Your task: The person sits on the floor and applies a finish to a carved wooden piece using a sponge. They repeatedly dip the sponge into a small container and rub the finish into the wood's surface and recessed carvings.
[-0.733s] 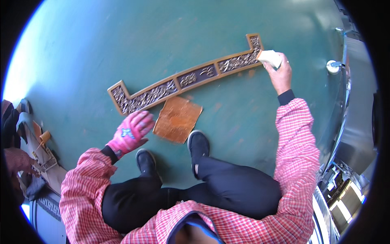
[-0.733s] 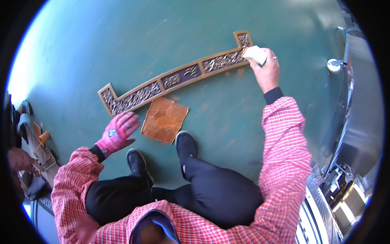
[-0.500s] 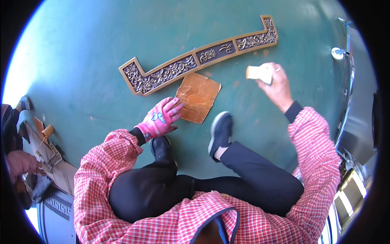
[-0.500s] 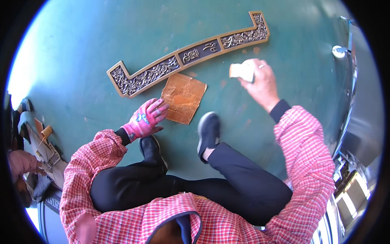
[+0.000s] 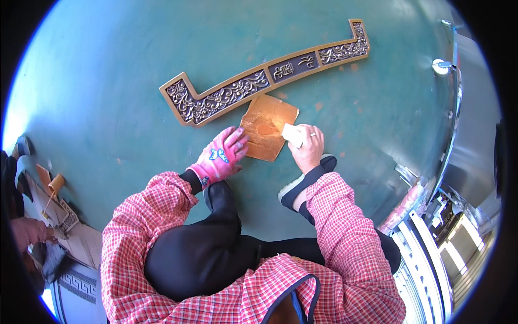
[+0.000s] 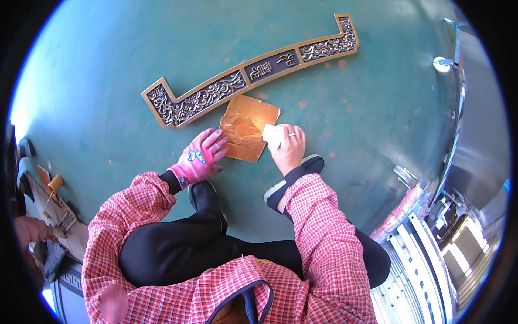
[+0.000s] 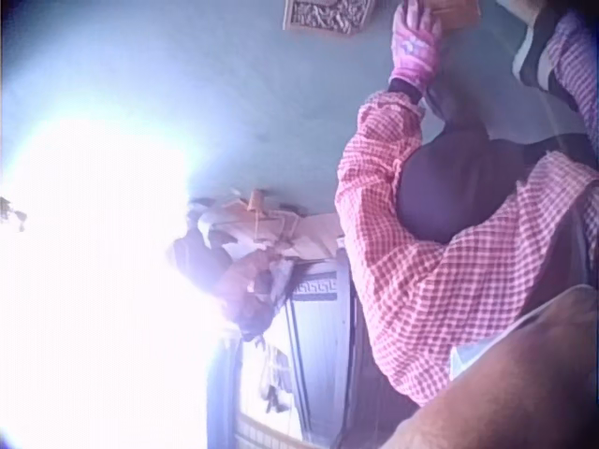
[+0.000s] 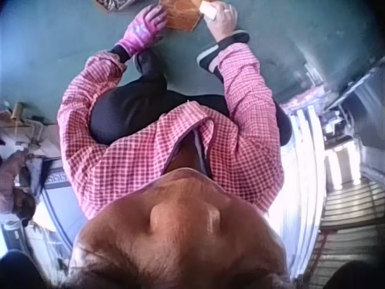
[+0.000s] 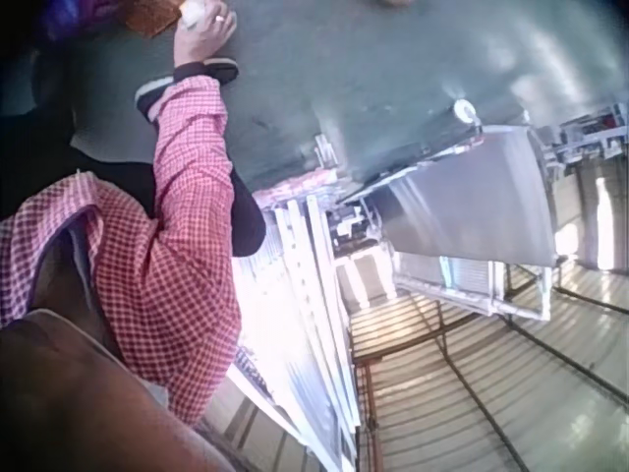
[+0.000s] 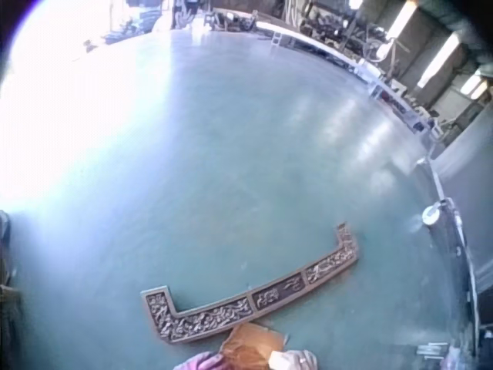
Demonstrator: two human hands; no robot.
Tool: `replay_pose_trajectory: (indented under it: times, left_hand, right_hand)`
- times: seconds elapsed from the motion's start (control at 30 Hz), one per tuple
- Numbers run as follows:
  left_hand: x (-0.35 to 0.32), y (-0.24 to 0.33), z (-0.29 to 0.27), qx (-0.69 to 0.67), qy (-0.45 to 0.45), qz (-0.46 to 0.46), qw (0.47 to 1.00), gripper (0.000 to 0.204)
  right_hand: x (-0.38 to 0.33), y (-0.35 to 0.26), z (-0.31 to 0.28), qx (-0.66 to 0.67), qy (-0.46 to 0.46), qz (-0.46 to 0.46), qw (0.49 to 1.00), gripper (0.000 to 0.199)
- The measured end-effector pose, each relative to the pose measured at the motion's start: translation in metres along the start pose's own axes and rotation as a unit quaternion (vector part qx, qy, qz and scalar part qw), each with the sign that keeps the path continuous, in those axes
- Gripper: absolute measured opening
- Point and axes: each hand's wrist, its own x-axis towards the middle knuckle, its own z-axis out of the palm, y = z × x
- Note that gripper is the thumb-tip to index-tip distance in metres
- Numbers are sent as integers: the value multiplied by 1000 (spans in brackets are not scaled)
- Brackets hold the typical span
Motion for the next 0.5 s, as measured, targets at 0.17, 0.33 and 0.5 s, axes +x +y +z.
replay_pose_trajectory:
  times: [0.17, 0.33, 0.5]
  left_hand:
    - [-1, 3, 4, -15, 11, -4, 1000, 66]
    - [3, 9, -8, -19, -3, -25, 999, 65]
    - [8, 10, -32, -33, 174, -97, 979, 77]
  right_hand:
    - [2, -8, 1, 54, -16, -47, 997, 48]
    - [32, 40, -12, 39, 95, 113, 988, 45]
    - [88, 25, -27, 100, 174, 118, 973, 43]
